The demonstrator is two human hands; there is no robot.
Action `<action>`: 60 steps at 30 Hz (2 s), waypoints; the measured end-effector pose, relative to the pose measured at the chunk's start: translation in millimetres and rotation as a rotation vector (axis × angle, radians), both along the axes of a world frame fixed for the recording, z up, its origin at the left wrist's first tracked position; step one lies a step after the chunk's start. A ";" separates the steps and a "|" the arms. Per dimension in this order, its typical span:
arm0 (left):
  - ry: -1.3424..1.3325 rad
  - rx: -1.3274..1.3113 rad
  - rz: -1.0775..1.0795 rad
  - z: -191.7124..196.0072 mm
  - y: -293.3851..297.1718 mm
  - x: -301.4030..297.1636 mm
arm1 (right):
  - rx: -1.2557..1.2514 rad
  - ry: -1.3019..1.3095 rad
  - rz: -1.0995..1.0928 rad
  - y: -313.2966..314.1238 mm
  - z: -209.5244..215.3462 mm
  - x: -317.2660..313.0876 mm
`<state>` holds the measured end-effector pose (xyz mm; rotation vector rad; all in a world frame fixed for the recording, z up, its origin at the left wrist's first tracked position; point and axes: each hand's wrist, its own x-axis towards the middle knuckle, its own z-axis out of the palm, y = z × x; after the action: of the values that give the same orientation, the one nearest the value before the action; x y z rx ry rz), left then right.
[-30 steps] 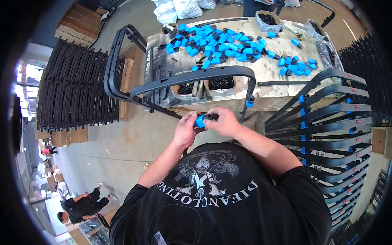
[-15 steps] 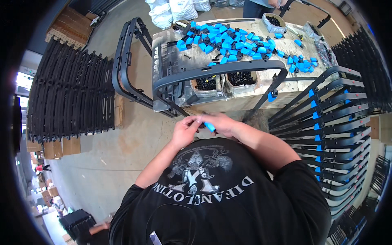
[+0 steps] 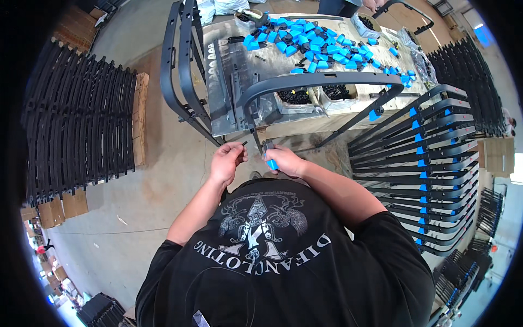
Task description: Attaching blue protective caps and hardware components to black metal frames on a factory assembly table.
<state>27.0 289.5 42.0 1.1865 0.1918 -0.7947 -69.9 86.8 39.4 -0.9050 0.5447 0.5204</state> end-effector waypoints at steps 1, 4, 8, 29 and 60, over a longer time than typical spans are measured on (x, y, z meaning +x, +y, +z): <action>0.012 -0.013 0.002 -3.8 -0.3 7.2 | -0.081 -0.020 0.079 1.5 -5.1 4.4; 0.016 0.013 -0.042 -10.7 -4.5 25.0 | -0.218 -0.021 0.184 6.1 -10.0 1.3; -0.050 -0.096 -0.040 -40.4 -10.5 33.4 | -0.322 0.102 0.108 12.4 -4.4 -20.1; -0.119 -0.166 -0.233 -42.7 -9.6 62.8 | -0.541 0.321 0.314 -3.4 -28.7 -33.7; 0.081 -0.135 -0.144 -23.4 8.6 57.6 | -0.904 -0.118 0.286 20.6 -5.1 61.7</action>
<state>84.6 298.2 18.5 1.0495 0.1183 -0.9685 -8.2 107.3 34.3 -1.8834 0.5462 0.4680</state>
